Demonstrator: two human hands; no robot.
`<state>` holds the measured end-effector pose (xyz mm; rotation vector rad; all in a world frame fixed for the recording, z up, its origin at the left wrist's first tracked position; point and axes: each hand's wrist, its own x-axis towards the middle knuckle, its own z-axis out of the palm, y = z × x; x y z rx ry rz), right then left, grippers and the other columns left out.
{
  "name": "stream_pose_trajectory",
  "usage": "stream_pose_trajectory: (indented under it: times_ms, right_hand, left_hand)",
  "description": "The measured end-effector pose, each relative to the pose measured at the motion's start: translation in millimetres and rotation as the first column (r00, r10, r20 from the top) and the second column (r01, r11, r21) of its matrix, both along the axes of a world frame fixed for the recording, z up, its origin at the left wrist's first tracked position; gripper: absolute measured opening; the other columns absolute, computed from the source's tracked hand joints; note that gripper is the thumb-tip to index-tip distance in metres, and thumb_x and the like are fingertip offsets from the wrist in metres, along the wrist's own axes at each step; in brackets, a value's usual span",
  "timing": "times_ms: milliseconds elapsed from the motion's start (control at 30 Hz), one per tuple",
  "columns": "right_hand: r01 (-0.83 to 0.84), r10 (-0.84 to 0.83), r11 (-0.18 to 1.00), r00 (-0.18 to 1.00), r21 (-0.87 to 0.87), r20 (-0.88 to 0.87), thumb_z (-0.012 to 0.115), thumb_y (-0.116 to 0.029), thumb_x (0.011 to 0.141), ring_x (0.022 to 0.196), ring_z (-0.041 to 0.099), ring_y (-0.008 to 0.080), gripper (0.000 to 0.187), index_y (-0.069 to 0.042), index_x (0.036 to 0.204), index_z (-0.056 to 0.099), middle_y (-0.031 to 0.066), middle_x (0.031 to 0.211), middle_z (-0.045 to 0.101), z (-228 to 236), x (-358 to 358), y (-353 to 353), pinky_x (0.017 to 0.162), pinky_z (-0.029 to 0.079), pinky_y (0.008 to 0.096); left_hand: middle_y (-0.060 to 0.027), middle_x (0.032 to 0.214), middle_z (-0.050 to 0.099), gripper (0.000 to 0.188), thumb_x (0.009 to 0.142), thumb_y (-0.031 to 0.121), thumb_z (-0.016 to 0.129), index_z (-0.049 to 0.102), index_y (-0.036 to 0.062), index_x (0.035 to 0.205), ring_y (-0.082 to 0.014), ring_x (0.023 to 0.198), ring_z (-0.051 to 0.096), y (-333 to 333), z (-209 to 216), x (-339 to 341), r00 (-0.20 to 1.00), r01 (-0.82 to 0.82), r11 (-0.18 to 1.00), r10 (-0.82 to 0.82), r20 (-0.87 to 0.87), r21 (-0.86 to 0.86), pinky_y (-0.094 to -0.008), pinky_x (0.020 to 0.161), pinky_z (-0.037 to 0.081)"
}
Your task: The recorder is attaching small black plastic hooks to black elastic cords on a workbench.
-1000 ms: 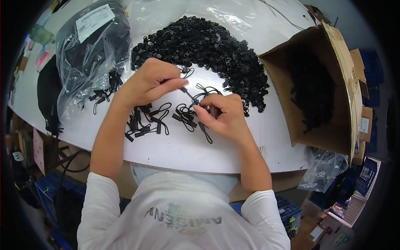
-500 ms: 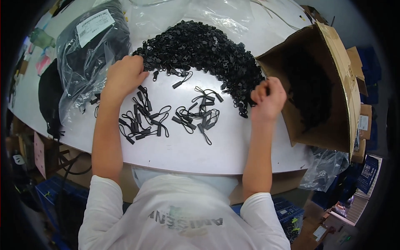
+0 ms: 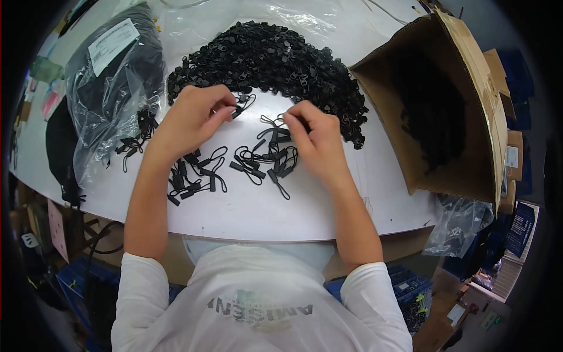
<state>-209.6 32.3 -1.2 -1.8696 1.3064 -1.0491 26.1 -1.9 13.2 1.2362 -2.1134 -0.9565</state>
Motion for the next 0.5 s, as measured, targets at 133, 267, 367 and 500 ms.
stream_pose_trajectory:
  times_ms: [133,267,367,500]
  right_hand:
    - [-0.082,0.066,0.991,0.987,-0.106,-0.145,0.060,-0.013,0.090,0.053,0.056,0.0334,0.015,-0.003,0.079,0.057,0.0130,0.061,0.057,-6.5,3.2,-0.5,0.049,0.043,0.0393]
    - [-0.079,0.054,0.987,0.983,-0.138,-0.173,0.060,-0.012,0.091,0.049,0.054,0.0245,0.010,-0.002,0.088,0.060,0.0112,0.060,0.056,-4.0,5.0,1.5,0.049,0.041,0.0323]
    - [-0.074,0.063,0.995,0.987,-0.065,-0.149,0.061,-0.013,0.089,0.050,0.055,0.0256,0.011,-0.002,0.091,0.059,0.0109,0.060,0.056,2.5,8.6,3.4,0.050,0.041,0.0332]
    - [-0.170,0.146,0.981,0.966,-0.095,-0.215,0.063,-0.012,0.087,0.051,0.057,0.0268,0.011,-0.003,0.091,0.060,0.0106,0.061,0.058,0.4,5.1,2.3,0.051,0.043,0.0345]
  left_hand:
    - [-0.0114,0.077,0.067,0.006,0.082,-0.003,0.060,0.060,-0.0043,0.088,-0.0187,0.073,0.070,3.0,-2.9,-10.5,0.993,0.069,0.997,-0.072,-0.097,-0.033,-0.0274,0.068,0.054]
    - [-0.0110,0.077,0.067,0.006,0.081,-0.002,0.061,0.060,-0.0041,0.087,-0.0187,0.072,0.070,5.1,-3.7,-17.2,0.992,0.087,0.996,-0.086,-0.090,0.006,-0.0269,0.067,0.054]
    - [-0.0101,0.076,0.066,0.006,0.081,-0.002,0.062,0.060,-0.0037,0.086,-0.0175,0.072,0.069,7.0,-3.9,-17.5,0.988,0.103,0.995,-0.101,-0.113,0.011,-0.0262,0.066,0.053]
    - [-0.0112,0.070,0.064,0.008,0.078,0.000,0.064,0.058,-0.0027,0.084,-0.0188,0.065,0.066,6.1,-4.2,-20.0,0.974,0.150,0.987,-0.140,-0.180,0.048,-0.0266,0.061,0.051]
